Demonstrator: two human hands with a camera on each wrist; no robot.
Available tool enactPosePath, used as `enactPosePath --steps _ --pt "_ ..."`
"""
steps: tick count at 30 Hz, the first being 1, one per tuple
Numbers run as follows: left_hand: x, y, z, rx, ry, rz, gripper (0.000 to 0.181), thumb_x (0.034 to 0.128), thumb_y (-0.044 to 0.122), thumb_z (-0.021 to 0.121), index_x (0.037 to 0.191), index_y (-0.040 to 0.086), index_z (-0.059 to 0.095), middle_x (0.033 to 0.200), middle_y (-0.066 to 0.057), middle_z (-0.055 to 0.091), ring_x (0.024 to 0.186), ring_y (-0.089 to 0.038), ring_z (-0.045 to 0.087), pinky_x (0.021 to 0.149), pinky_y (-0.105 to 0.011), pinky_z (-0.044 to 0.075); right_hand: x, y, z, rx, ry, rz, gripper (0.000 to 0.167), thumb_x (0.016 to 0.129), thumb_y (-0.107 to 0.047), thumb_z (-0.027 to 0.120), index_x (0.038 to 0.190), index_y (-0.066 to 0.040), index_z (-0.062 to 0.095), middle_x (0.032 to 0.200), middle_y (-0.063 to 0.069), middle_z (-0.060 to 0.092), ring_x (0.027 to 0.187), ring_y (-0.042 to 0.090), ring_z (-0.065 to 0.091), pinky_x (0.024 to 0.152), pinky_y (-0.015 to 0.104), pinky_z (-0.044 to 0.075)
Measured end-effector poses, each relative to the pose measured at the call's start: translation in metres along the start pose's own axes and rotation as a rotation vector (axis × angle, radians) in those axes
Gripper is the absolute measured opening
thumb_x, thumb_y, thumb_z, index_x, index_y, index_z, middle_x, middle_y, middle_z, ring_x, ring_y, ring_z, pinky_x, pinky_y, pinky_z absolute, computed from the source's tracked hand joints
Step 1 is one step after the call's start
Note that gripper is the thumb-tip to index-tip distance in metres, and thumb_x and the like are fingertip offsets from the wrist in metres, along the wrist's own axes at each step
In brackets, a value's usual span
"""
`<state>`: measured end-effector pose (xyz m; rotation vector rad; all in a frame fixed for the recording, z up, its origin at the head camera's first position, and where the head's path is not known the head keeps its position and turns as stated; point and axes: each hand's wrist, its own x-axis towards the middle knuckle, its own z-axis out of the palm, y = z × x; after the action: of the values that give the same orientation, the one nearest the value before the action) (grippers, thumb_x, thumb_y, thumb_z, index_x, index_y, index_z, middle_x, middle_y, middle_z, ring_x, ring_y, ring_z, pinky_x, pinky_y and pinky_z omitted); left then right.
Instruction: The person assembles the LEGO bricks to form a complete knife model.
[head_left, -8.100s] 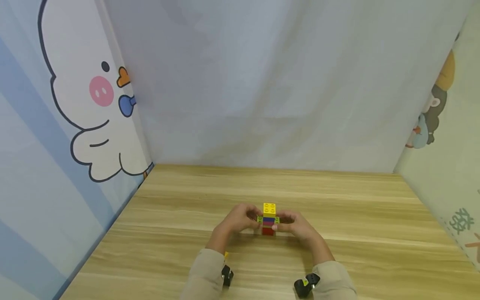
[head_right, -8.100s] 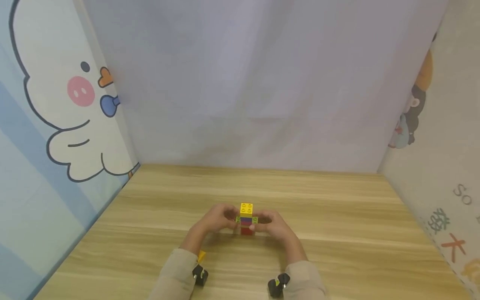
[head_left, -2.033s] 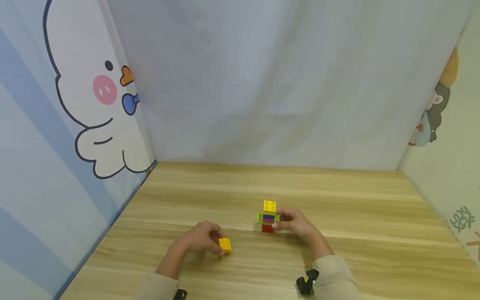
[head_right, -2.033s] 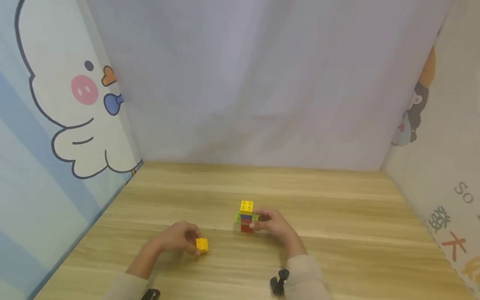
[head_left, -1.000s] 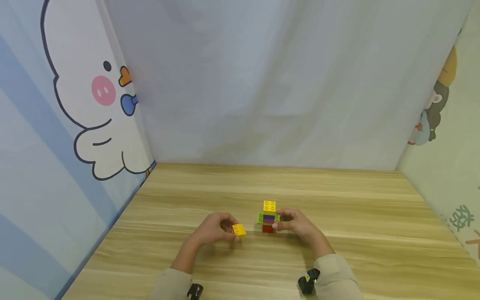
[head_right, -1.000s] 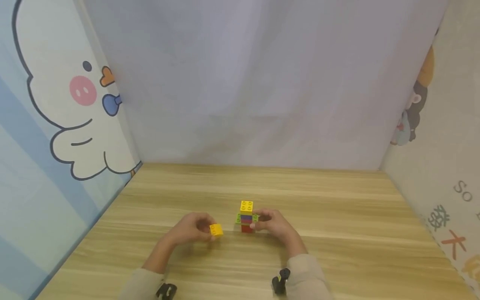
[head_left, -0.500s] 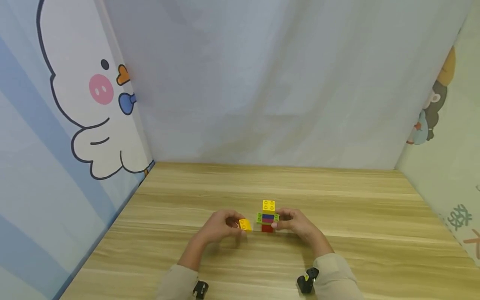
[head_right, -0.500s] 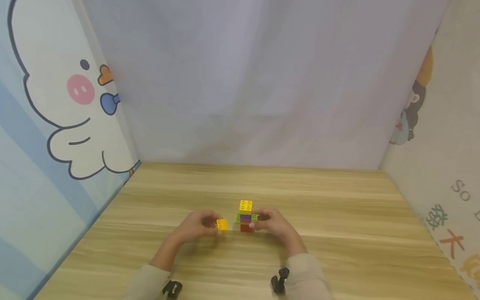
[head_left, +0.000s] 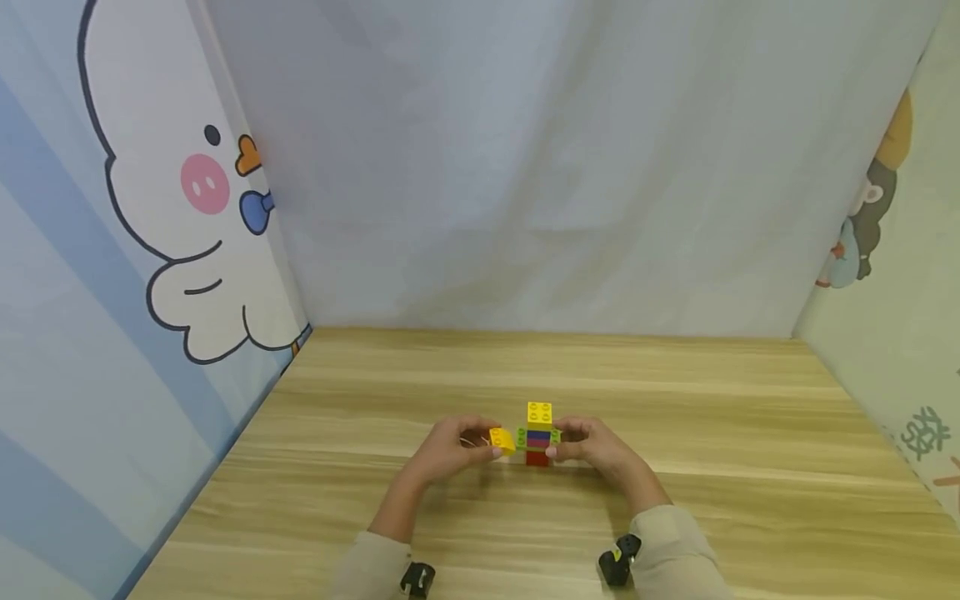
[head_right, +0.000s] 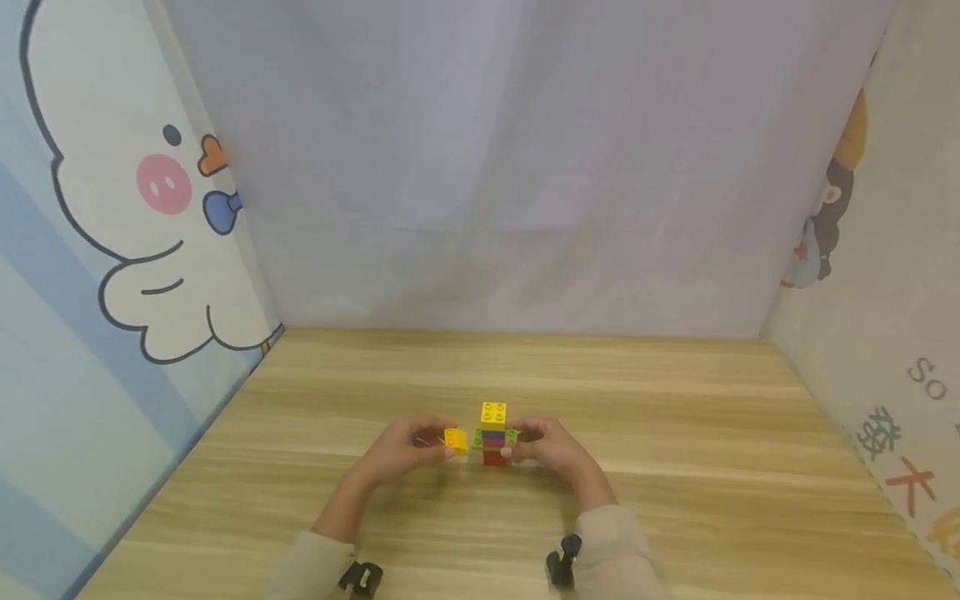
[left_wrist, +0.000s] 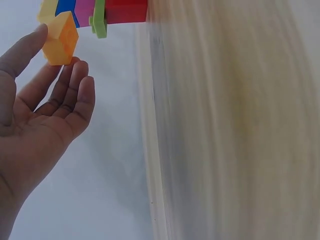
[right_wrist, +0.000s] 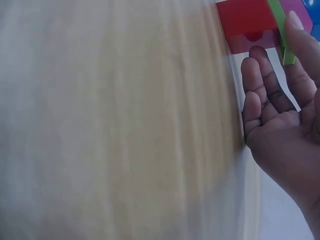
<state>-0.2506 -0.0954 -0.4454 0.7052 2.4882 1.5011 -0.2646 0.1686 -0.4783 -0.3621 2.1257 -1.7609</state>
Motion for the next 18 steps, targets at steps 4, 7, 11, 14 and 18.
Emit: enactPosePath --steps 4,7,11,14,18 --pt "0.0014 0.0032 0.0012 -0.028 0.021 -0.013 0.036 0.0819 0.014 0.072 0.113 -0.002 0.062 0.095 -0.007 0.063 0.082 -0.02 0.058 0.071 -0.029 0.05 0.0022 0.0004 0.0001 0.003 0.003 0.014 0.057 0.082 -0.013 0.071 0.127 0.01 0.047 0.098 0.011 0.062 0.086 0.022 0.057 0.086 0.038 0.044" --pt "0.0028 0.0036 0.0032 -0.056 0.036 -0.02 0.038 0.0808 0.019 0.074 0.112 0.0 0.063 0.093 -0.004 0.063 0.082 -0.018 0.058 0.071 -0.029 0.05 0.0031 0.0011 -0.0003 0.013 0.005 0.025 0.056 0.081 -0.013 0.072 0.127 0.01 0.048 0.097 0.01 0.062 0.086 0.022 0.057 0.085 0.038 0.045" --pt "0.0059 0.0029 0.0043 -0.089 0.068 -0.017 0.038 0.0813 0.021 0.073 0.112 0.002 0.062 0.095 -0.004 0.062 0.083 -0.019 0.057 0.073 -0.031 0.05 0.0035 0.0012 -0.0005 0.01 0.005 0.026 0.057 0.081 -0.013 0.072 0.127 0.01 0.047 0.096 0.01 0.062 0.085 0.022 0.058 0.086 0.039 0.044" --pt "0.0078 0.0045 0.0049 -0.11 0.097 -0.023 0.037 0.0818 0.022 0.073 0.112 0.003 0.061 0.096 -0.003 0.061 0.084 -0.02 0.057 0.073 -0.032 0.05 0.0036 0.0012 -0.0007 0.011 -0.001 0.025 0.056 0.081 -0.014 0.072 0.127 0.01 0.048 0.095 0.01 0.062 0.085 0.022 0.058 0.086 0.039 0.044" --pt "0.0096 0.0073 0.0062 -0.129 0.124 -0.016 0.036 0.0825 0.023 0.072 0.112 0.004 0.062 0.096 -0.003 0.061 0.084 -0.019 0.057 0.073 -0.032 0.05 0.0035 0.0011 -0.0007 0.011 -0.002 0.025 0.055 0.081 -0.013 0.072 0.126 0.009 0.049 0.096 0.011 0.062 0.085 0.022 0.057 0.085 0.038 0.044"
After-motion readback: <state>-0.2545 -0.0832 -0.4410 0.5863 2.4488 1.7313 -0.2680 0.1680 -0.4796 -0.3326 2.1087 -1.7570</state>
